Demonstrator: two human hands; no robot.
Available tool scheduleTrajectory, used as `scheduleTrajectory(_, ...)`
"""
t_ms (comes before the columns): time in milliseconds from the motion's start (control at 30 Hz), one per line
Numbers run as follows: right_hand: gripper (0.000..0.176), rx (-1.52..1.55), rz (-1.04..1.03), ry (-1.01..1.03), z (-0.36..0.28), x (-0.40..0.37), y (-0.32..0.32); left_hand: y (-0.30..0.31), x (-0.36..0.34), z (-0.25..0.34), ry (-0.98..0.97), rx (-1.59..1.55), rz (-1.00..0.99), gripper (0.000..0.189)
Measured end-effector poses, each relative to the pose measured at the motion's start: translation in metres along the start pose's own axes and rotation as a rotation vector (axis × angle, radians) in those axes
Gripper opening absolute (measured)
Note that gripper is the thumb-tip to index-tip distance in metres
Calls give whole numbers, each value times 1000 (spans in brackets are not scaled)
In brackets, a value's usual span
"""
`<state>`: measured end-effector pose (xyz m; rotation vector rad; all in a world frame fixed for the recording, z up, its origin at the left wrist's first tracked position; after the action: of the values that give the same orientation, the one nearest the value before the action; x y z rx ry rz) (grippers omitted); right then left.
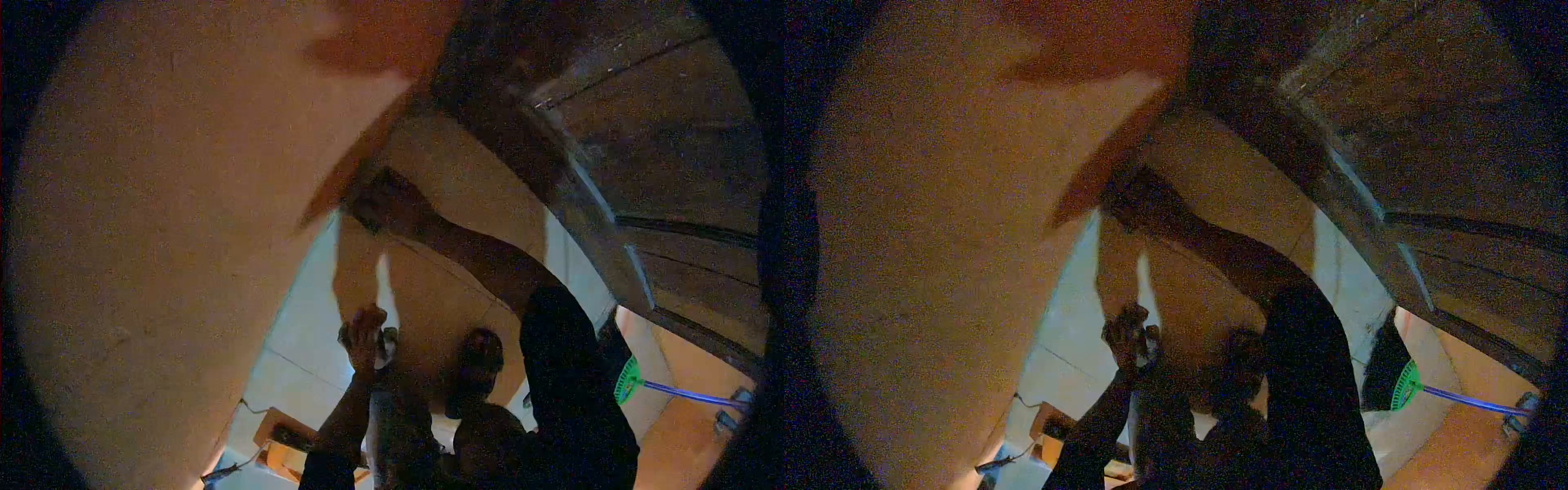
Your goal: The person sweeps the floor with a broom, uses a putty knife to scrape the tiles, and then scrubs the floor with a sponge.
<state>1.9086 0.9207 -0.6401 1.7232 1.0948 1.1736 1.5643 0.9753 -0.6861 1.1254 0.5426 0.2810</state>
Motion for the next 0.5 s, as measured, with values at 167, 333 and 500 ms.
scheduleTrajectory(167,19,683,-31,-283,-23,-131,36,-12,-8,-9,-78,-50,124,45)
scheduleTrajectory(333,25,-203,-81,64,1,-42,21,-45,-4,-28,28,-463,80,46)
scheduleTrajectory(500,27,714,6,-221,27,-2,11,-28,-7,-29,198,-181,-289,47)
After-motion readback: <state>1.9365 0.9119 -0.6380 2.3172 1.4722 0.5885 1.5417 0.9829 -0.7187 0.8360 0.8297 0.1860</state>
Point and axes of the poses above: each hand's wrist, its own x-axis towards the middle knuckle, its own y-axis out of the back of the hand, z = x × y, the point moved 1 cm from there along x, towards the middle knuckle, and after that the axes turned 13 degrees about y, right-handed, at the moved point
